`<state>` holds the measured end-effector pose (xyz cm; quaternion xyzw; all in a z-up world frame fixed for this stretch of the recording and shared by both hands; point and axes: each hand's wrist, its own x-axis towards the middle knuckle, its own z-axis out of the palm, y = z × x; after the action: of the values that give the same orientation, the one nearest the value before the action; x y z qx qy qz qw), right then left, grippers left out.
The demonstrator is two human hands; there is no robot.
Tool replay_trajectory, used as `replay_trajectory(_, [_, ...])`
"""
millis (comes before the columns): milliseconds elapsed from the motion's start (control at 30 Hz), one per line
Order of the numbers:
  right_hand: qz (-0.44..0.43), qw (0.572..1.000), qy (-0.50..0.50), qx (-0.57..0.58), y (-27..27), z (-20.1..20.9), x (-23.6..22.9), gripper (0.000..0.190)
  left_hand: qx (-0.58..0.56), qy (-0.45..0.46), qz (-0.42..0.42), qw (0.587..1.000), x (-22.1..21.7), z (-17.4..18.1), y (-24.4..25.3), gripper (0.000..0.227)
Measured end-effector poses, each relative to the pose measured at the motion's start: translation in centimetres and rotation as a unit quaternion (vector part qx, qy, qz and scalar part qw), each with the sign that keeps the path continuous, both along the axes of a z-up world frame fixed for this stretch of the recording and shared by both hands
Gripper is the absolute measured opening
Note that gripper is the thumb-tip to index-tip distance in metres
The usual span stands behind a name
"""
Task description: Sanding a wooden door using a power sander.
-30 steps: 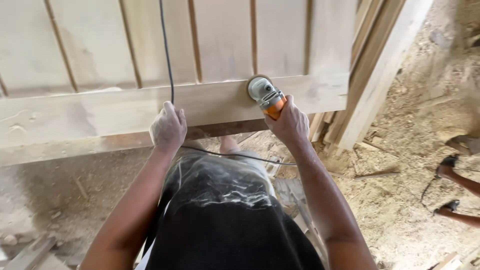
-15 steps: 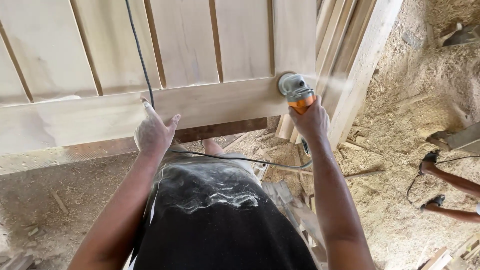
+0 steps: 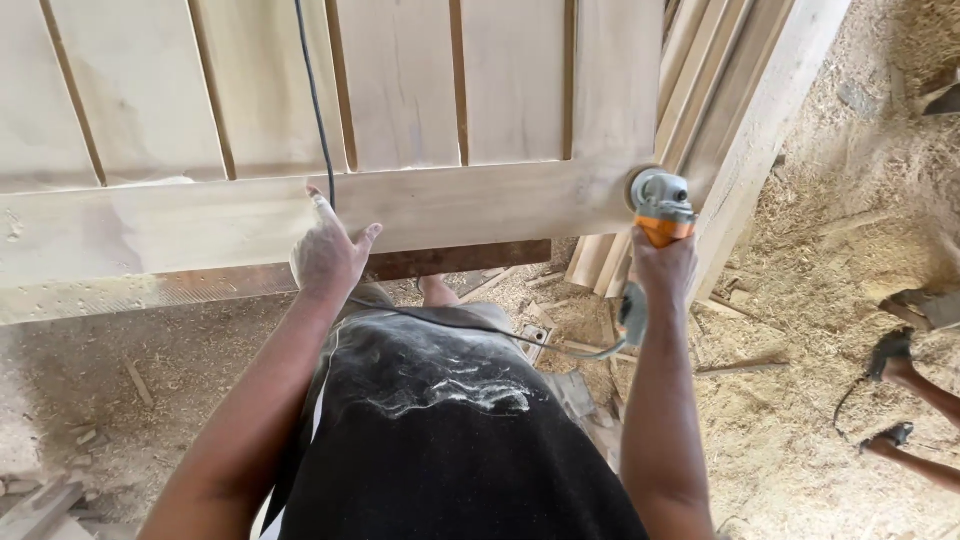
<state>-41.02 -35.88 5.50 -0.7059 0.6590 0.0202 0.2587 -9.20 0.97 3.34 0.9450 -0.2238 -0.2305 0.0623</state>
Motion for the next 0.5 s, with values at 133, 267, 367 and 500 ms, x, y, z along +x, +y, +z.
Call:
replay_trajectory(133, [-0.046, 0.999, 0.003, 0.017, 4.3, 1.6, 3.4, 0.065, -0.005, -0.001, -0.019, 1.000, 0.7, 1.7, -0.3, 0.118])
replay_trajectory(267, [0.006, 0.999, 0.005, 0.040, 8.5, 2.3, 7.9, 0.064, -0.002, 0.054, -0.029, 0.998, 2.1, 2.5, 1.1, 0.107])
replay_trajectory(367, [0.097, 0.995, 0.005, 0.037, 11.0, 2.5, 11.2, 0.061, -0.024, 0.053, -0.036, 0.998, 3.4, 2.9, 2.9, 0.093])
replay_trajectory(500, [0.183, 0.982, 0.007, 0.039, 16.7, 4.3, 16.5, 0.059, -0.057, 0.045, -0.034, 0.997, 4.9, 2.8, 5.3, 0.083])
